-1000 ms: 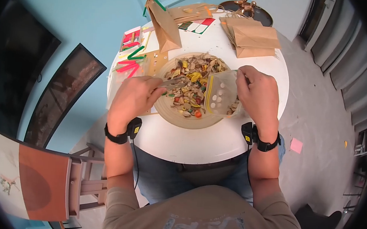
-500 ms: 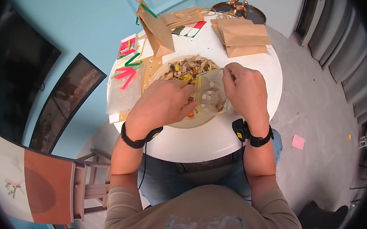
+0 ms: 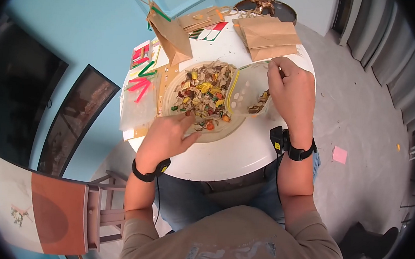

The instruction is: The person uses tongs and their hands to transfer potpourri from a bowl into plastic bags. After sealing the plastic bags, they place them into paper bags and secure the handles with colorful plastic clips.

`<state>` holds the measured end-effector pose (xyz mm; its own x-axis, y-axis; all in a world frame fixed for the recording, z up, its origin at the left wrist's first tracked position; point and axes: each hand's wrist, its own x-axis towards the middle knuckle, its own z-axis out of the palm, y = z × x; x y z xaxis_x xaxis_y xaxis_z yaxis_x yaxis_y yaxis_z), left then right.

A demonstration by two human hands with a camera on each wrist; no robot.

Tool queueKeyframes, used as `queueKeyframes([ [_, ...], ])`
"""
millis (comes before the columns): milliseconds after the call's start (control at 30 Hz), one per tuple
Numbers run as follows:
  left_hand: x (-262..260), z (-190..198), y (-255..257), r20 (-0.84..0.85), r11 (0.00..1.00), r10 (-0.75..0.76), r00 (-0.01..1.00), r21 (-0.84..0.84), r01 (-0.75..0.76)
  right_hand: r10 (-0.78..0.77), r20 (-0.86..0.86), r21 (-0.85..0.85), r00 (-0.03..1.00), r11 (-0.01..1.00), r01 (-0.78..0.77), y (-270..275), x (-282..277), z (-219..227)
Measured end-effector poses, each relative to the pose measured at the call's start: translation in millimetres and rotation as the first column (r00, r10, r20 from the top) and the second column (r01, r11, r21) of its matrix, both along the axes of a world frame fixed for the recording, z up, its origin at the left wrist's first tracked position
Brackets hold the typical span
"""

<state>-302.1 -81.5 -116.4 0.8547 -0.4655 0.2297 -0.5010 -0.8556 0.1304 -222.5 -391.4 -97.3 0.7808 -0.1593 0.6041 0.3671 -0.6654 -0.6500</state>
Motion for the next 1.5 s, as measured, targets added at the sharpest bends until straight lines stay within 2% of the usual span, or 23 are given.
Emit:
queueKeyframes([
  [67, 0, -10, -1, -0.028, 0.999, 0.011, 1.000, 0.034, -0.010, -0.015, 0.008, 0.010, 1.000, 1.000, 0.015, -1, 0, 2],
  [167, 11, -17, 8, 0.036, 0.993, 0.069, 0.997, 0.095, -0.072, -0.015, -0.015, 0.015, 1.000, 1.000, 0.016, 0, -2, 3],
  [267, 25, -19, 16, 0.077, 0.961, 0.178, 0.981, 0.200, -0.190, -0.002, -0.010, 0.010, 1.000, 1.000, 0.002, 3, -1, 1],
  [367, 22, -12, 17, 0.109, 0.964, 0.234, 0.966, 0.099, -0.245, 0.002, -0.015, 0.004, 1.000, 1.000, -0.002, 4, -1, 2],
  [467, 10, -5, 19, 0.066, 0.972, 0.236, 0.969, 0.006, -0.237, 0.005, -0.007, -0.024, 1.000, 1.000, -0.006, 5, -1, 1],
  [567, -3, -9, 26, 0.011, 0.973, 0.229, 0.973, -0.020, -0.229, 0.019, -0.037, -0.007, 0.999, 1.000, -0.020, 8, -2, 2],
  [667, -14, -12, 27, 0.004, 0.964, 0.264, 0.964, 0.020, -0.264, 0.025, -0.016, -0.035, 1.000, 0.999, -0.025, 9, -2, 0],
  [867, -4, -24, 38, 0.086, 0.919, 0.361, 0.929, 0.135, -0.370, 0.030, -0.009, -0.049, 1.000, 0.998, -0.030, 11, -2, -2],
  [1067, 10, -31, 42, 0.026, 0.940, 0.339, 0.941, 0.033, -0.339, 0.039, -0.012, -0.051, 0.999, 0.998, -0.040, 15, -2, -1],
  [1500, 19, -36, 43, 0.114, 0.940, 0.313, 0.943, 0.105, -0.325, 0.047, -0.028, -0.062, 0.999, 0.997, -0.048, 16, -1, -2],
])
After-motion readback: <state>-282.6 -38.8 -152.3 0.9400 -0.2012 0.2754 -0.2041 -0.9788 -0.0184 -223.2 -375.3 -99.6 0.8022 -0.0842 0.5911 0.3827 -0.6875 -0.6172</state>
